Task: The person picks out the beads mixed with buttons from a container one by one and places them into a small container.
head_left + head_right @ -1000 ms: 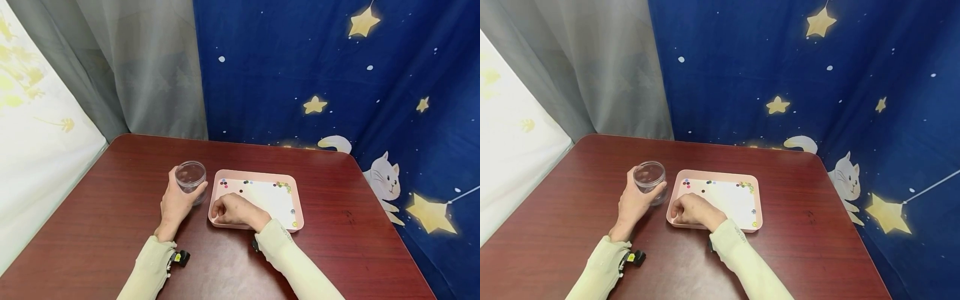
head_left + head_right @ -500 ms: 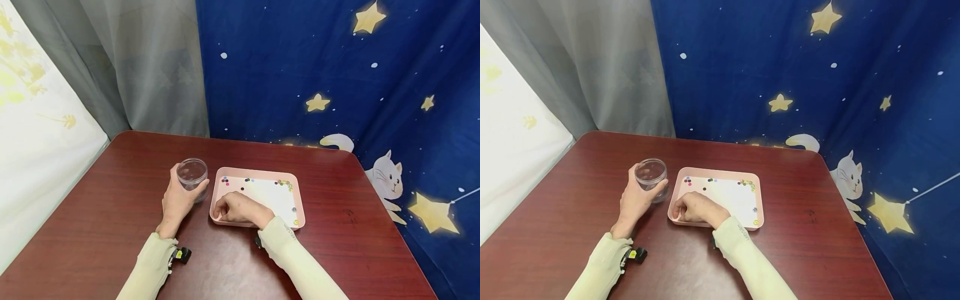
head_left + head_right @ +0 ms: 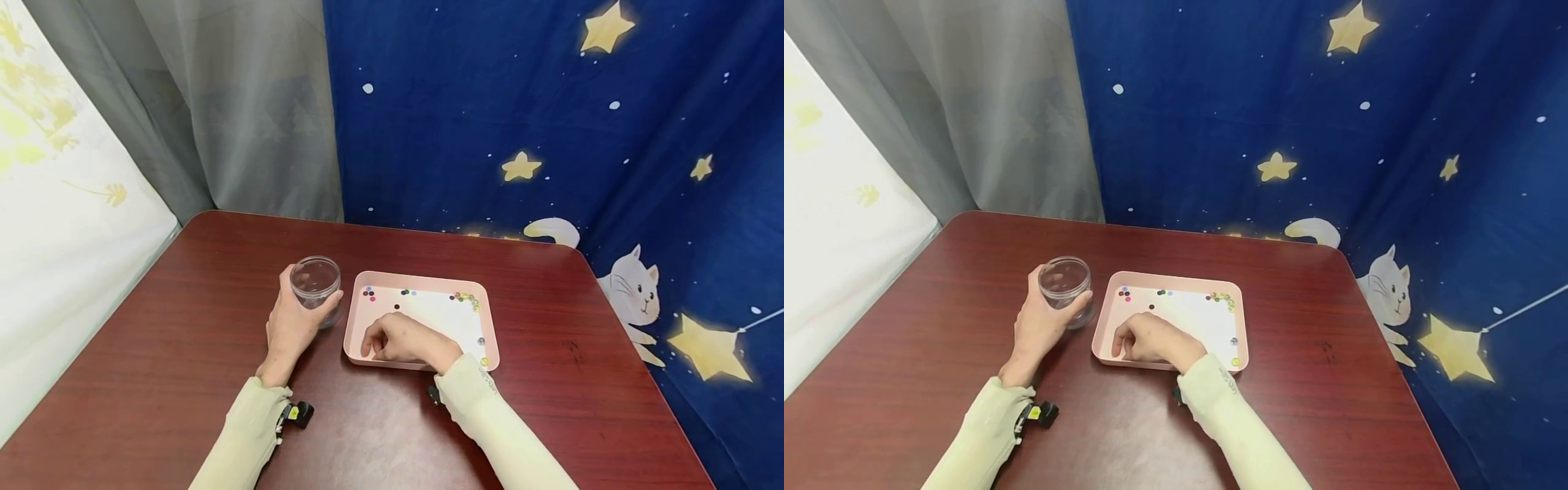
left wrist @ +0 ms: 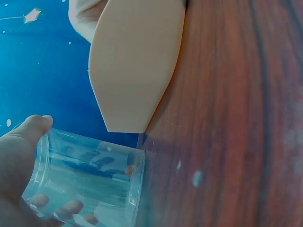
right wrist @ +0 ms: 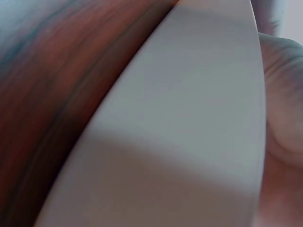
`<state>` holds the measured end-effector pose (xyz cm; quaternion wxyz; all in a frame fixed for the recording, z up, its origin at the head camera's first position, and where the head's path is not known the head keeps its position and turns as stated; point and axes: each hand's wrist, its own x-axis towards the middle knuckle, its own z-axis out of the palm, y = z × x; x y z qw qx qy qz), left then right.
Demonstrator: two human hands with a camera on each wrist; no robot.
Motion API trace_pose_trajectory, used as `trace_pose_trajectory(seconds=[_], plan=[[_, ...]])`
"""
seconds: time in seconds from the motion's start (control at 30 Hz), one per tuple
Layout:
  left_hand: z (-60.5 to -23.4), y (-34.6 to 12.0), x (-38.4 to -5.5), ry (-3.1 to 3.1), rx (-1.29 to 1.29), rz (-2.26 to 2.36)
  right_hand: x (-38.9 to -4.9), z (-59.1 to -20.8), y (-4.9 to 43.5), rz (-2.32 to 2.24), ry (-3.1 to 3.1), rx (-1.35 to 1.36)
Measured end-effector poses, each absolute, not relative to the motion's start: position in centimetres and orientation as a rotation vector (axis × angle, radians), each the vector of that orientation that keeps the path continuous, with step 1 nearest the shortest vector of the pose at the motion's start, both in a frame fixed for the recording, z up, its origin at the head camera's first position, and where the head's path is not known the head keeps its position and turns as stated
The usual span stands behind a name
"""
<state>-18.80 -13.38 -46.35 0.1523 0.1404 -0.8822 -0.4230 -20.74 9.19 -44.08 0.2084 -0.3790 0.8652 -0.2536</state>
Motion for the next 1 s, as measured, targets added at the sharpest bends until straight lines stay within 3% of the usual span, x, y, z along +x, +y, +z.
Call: trace_pose_trajectory(seconds=[1.0], plan=[[-46.2, -13.4, -18.6, -2.537, 0.406, -1.251, -20.1, -43.4, 14.5, -0.68, 2.495, -0.823]])
